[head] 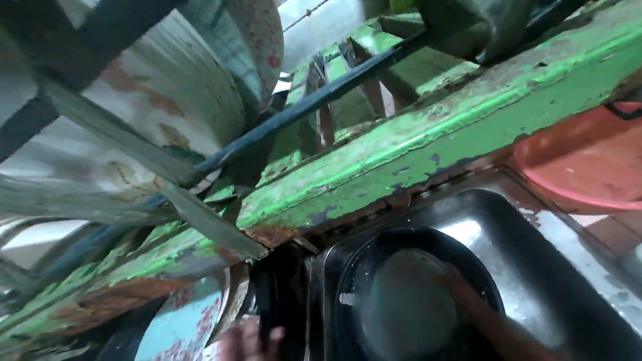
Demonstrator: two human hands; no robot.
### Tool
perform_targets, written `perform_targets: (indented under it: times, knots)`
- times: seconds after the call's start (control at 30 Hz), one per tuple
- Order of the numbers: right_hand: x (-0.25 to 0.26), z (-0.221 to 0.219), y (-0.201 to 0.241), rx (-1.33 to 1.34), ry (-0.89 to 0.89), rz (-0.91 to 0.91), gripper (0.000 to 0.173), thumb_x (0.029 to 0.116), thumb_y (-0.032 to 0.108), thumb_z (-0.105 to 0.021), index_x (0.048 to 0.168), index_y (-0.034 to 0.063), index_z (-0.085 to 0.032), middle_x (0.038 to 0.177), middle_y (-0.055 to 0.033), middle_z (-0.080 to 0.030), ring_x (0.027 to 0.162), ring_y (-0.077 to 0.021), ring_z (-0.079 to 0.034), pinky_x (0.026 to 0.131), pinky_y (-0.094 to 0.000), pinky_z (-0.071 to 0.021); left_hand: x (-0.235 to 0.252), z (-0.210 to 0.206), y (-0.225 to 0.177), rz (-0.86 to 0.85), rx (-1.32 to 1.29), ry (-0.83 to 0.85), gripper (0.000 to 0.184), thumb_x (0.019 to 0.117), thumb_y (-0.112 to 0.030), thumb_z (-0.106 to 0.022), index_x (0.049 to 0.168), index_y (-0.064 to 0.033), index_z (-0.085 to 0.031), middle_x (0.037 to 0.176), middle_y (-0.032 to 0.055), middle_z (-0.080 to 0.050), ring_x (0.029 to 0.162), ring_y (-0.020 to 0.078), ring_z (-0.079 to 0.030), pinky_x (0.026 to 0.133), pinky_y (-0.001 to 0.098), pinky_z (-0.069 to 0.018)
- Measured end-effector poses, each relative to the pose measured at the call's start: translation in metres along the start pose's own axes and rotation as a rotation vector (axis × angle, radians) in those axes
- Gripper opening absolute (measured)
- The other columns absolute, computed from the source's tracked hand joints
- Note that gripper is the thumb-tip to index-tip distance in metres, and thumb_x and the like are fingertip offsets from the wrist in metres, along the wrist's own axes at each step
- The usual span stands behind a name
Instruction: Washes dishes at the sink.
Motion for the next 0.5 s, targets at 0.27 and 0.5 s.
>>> perform_targets:
  times: [0.27, 0.5]
  knots:
    - [-0.005, 0.003, 0.002, -0.007, 0.017, 0.056, 0.048, 0.1088, 0.028, -0.048, 0.151, 0.0044, -0.043, 0.140, -0.0158, -0.059, 0.122, -0.0200, -0.062, 0.103, -0.0388, -0.0530, -0.056, -0.119, 0.219, 0.305, 1.260, 0.732, 0.061, 0.1065, -0.032, -0.048, 0.155, 0.0031, -0.038, 0.165, 0.0254, -0.027, 0.155, 0.0426, -0.018, 0.125, 0.0610, -0.0136]
    - [0.004, 0.001, -0.008, -0.077, 0.007, 0.039, 0.048, 0.1090, 0.025, -0.047, 0.151, 0.0018, -0.044, 0.145, -0.0179, -0.055, 0.132, -0.0231, -0.056, 0.111, -0.0411, -0.0458, -0.088, -0.221, 0.214, 0.157, 1.226, 1.180, 0.056, 0.1097, -0.032, -0.040, 0.160, -0.0090, -0.034, 0.166, 0.0132, -0.031, 0.155, 0.0339, -0.025, 0.126, 0.0562, -0.0131]
Point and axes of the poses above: each hand's wrist, its own x-axis towards the middle knuckle, its own z-axis out of the back of the hand, y = z × x, the point moved 6 cm from there along x, towards the middle knuckle
